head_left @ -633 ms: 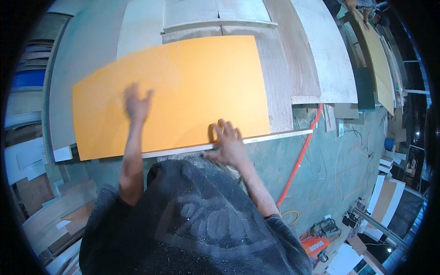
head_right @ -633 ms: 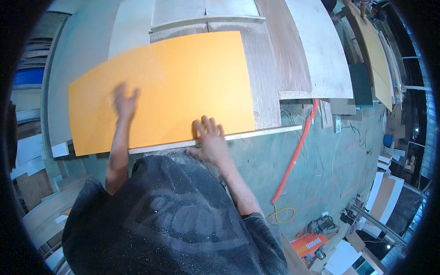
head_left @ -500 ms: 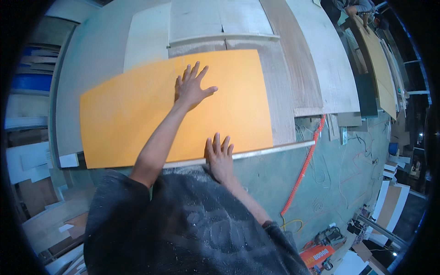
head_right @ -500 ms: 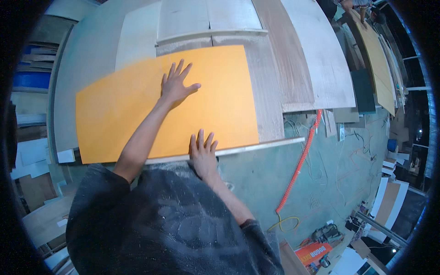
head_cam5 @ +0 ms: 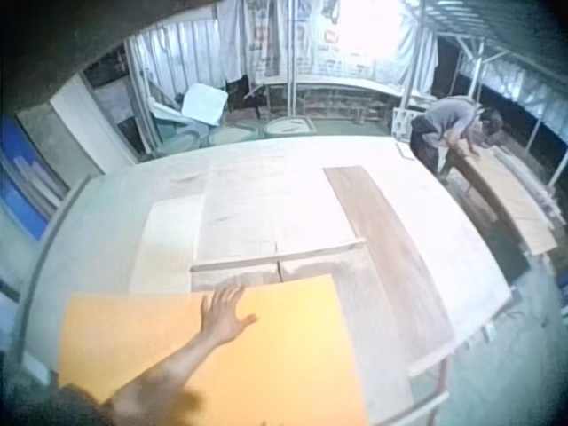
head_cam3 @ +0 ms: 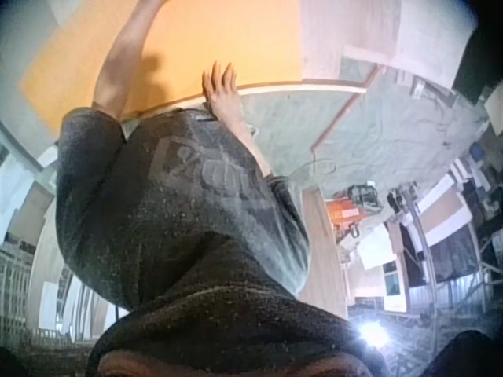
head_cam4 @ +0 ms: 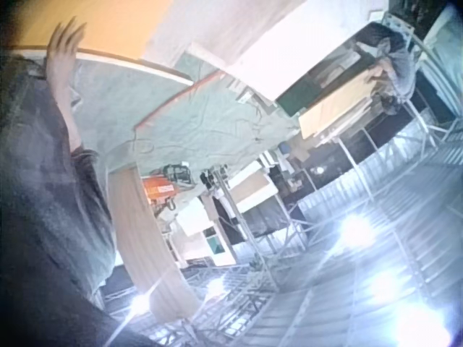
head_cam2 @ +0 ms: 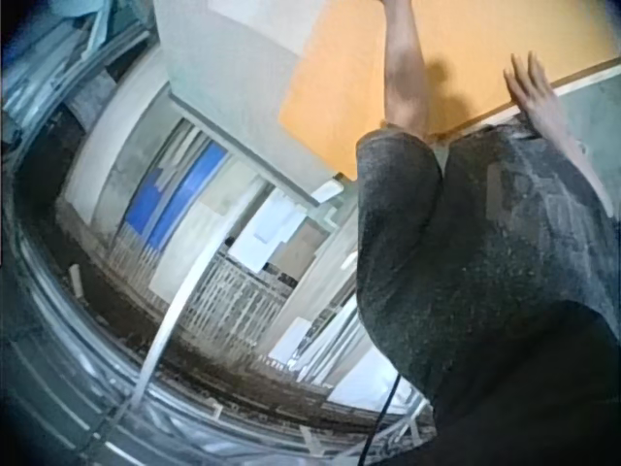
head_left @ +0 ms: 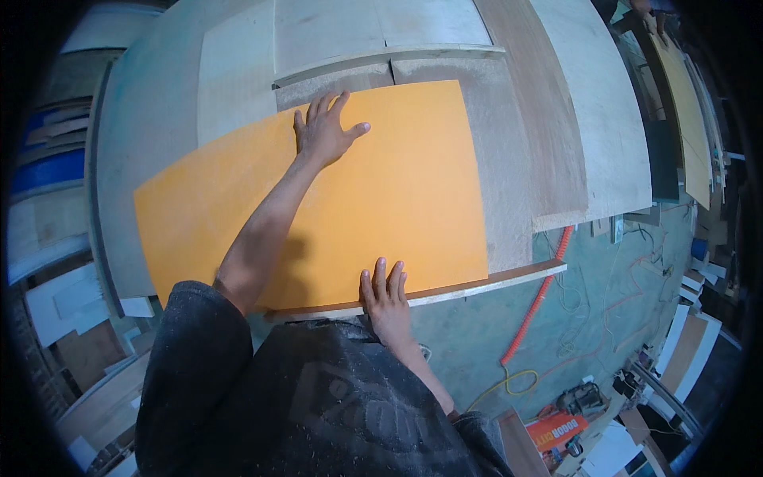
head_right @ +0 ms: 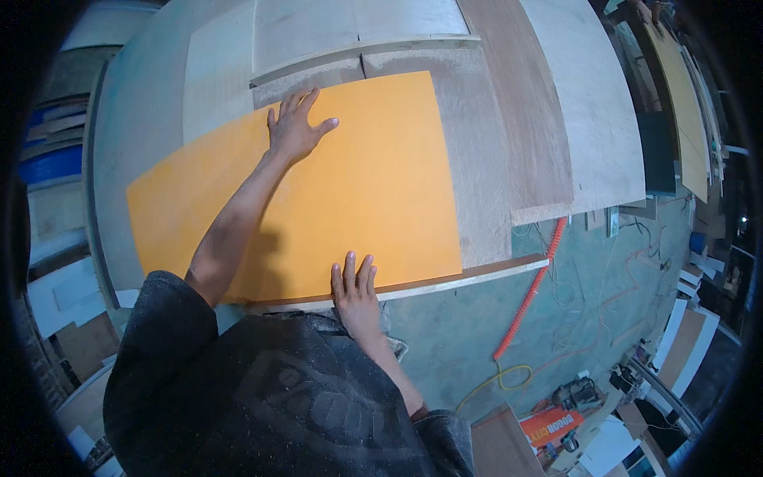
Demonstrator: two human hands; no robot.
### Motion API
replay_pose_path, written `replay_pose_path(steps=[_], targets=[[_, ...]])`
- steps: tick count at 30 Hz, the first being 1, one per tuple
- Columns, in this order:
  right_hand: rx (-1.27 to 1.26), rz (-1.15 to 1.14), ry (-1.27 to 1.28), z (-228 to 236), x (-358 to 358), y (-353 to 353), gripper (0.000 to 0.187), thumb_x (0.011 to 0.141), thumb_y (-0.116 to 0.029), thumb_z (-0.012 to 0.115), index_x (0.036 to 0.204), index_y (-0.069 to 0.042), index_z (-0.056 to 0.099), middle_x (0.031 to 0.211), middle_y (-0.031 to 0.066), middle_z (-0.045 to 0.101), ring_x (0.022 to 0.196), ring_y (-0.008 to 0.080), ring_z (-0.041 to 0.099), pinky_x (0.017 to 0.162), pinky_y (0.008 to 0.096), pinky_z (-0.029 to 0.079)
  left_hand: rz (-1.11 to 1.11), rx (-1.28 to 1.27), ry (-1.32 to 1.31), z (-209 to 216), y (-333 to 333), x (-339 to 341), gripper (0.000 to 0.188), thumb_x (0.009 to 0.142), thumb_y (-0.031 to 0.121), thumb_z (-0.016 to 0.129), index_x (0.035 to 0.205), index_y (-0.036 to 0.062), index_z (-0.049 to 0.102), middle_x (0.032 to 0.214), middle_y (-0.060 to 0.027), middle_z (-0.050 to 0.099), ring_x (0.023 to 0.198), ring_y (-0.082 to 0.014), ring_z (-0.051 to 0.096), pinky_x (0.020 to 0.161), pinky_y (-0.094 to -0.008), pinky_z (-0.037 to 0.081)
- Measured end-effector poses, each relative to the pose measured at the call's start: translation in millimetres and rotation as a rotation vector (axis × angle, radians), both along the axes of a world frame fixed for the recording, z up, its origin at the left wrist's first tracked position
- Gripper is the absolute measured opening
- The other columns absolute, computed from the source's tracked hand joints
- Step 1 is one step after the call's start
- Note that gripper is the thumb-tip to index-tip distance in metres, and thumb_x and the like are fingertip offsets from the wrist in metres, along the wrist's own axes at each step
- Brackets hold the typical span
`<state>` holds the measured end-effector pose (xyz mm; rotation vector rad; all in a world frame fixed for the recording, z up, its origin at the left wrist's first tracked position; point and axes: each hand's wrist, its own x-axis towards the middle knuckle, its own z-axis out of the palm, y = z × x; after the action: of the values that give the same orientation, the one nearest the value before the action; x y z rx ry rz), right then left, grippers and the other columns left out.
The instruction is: The person places an orange laminate sheet onto a base wood panel on a worktable, aligning the edges by hand, repeatedly shifting and smoothing the sheet to ensure exact placement.
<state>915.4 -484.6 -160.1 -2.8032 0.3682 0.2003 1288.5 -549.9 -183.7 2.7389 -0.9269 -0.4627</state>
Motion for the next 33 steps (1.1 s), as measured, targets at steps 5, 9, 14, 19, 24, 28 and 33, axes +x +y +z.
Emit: replay_pose_path(steps=[5, 9, 14, 19, 24, 28, 33], targets=[[0.033, 0.105, -0.043, -4, 21, -24, 0.054, 0.097, -0.016, 0.055, 0.15, -0.009, 0.052, 0.16, 0.036, 0.034, 0.146, 0.0638, 0.031, 0.115, 0.0642, 0.04, 0.022, -0.003, 0.007, -1, -9, 25, 0.09, 0.092, 0.066, 0.067, 0.164, 0.023, 0.034, 0.168, -0.0065, 0.033, 0.158, -0.0278, 0.024, 0.126, -0.0667, 0.015], [0.059, 0.117, -0.087, -11, 27, -29, 0.053, 0.097, -0.017, 0.056, 0.15, -0.01, 0.053, 0.16, 0.0366, 0.035, 0.146, 0.0634, 0.032, 0.115, 0.0646, 0.04, 0.016, -0.014, -0.002, -4, -8, 32, 0.091, 0.091, 0.066, 0.067, 0.164, 0.0237, 0.034, 0.168, -0.0068, 0.033, 0.158, -0.0281, 0.023, 0.126, -0.0658, 0.014], [0.049, 0.112, -0.138, -12, 30, -31, 0.053, 0.095, -0.018, 0.06, 0.147, -0.011, 0.056, 0.159, 0.0369, 0.036, 0.145, 0.0634, 0.033, 0.115, 0.0658, 0.039, 0.021, 0.025, 0.01, 2, -13, 34, 0.09, 0.095, 0.066, 0.063, 0.166, 0.023, 0.03, 0.17, -0.0072, 0.03, 0.159, -0.0279, 0.02, 0.127, -0.0649, 0.014], [0.028, 0.134, -0.152, -18, 37, -39, 0.056, 0.091, -0.018, 0.063, 0.146, -0.011, 0.057, 0.158, 0.0369, 0.036, 0.145, 0.0635, 0.032, 0.115, 0.0661, 0.039, 0.022, 0.0, -0.017, -11, -13, 46, 0.093, 0.091, 0.071, 0.064, 0.165, 0.0254, 0.031, 0.17, -0.0094, 0.03, 0.159, -0.0274, 0.022, 0.126, -0.066, 0.015], [0.052, 0.142, -0.144, -18, 48, -50, 0.059, 0.089, -0.018, 0.067, 0.147, -0.012, 0.057, 0.159, 0.037, 0.033, 0.146, 0.0633, 0.03, 0.117, 0.0656, 0.037, 0.031, -0.01, -0.022, -25, -22, 60, 0.094, 0.091, 0.073, 0.063, 0.166, 0.0268, 0.03, 0.172, -0.008, 0.026, 0.16, -0.0277, 0.02, 0.126, -0.0678, 0.014], [0.033, 0.137, -0.194, -39, 48, -54, 0.061, 0.088, -0.018, 0.069, 0.147, -0.012, 0.056, 0.16, 0.0372, 0.033, 0.147, 0.0634, 0.029, 0.118, 0.0655, 0.036, 0.029, -0.007, -0.031, -33, -32, 62, 0.095, 0.09, 0.074, 0.062, 0.166, 0.0273, 0.029, 0.173, -0.0066, 0.026, 0.16, -0.0281, 0.019, 0.126, -0.0678, 0.015], [0.019, 0.136, -0.197, -47, 68, -63, 0.057, 0.091, -0.016, 0.067, 0.147, -0.01, 0.057, 0.159, 0.0381, 0.033, 0.146, 0.0639, 0.029, 0.117, 0.0665, 0.035, 0.016, -0.01, -0.064, -40, -40, 83, 0.096, 0.09, 0.076, 0.06, 0.166, 0.0272, 0.028, 0.173, -0.0064, 0.024, 0.16, -0.0288, 0.018, 0.125, -0.0684, 0.014]])
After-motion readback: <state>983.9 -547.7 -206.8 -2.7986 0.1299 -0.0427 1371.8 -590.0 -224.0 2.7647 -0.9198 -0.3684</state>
